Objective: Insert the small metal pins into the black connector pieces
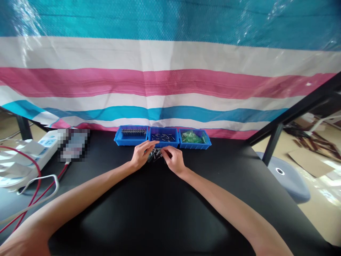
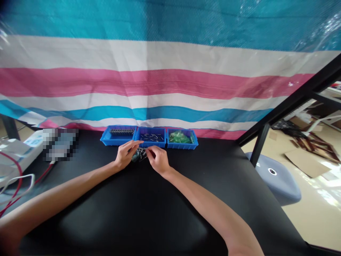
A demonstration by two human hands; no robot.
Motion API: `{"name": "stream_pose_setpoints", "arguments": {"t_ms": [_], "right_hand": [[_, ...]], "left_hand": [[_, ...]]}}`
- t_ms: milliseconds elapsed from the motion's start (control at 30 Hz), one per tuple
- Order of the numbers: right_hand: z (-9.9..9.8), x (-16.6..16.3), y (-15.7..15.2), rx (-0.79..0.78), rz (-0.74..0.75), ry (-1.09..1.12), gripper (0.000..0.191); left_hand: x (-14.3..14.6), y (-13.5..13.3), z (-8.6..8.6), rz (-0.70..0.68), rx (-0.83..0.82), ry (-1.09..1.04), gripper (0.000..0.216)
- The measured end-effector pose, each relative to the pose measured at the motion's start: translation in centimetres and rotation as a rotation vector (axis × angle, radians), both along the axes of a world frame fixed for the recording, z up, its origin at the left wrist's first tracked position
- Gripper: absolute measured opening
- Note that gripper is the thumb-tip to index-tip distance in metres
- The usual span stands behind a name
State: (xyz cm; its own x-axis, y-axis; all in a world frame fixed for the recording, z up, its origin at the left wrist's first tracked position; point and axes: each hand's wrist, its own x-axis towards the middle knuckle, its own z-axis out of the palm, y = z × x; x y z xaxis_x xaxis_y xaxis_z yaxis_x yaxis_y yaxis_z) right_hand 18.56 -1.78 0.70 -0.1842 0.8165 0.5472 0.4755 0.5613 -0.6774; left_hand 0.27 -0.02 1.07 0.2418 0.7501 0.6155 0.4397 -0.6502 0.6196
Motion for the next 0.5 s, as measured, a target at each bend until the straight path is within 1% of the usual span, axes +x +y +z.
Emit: {"name": "stream_pose_setpoints", "arguments": {"t_ms": [133,300,500], "right_hand": [[0.1,0.1,-0.1,-0.014,0.005,0.038,0.017],[0.1,0.1,-0.2,-0.017,0.025,0.044,0.018],[0.1,0.2,-0.3,-0.023,0.058,0.051,0.025]], "left_hand": [[0.0,0.1,-0.2,0.001,-0.03,-0.013,0.023],[0.0,0.2,-0.8,0.038,-0.083,-0.025,0.021],[0.0,0.2,-1.3,-0.005,-0.114,-0.033,0.02]]}}
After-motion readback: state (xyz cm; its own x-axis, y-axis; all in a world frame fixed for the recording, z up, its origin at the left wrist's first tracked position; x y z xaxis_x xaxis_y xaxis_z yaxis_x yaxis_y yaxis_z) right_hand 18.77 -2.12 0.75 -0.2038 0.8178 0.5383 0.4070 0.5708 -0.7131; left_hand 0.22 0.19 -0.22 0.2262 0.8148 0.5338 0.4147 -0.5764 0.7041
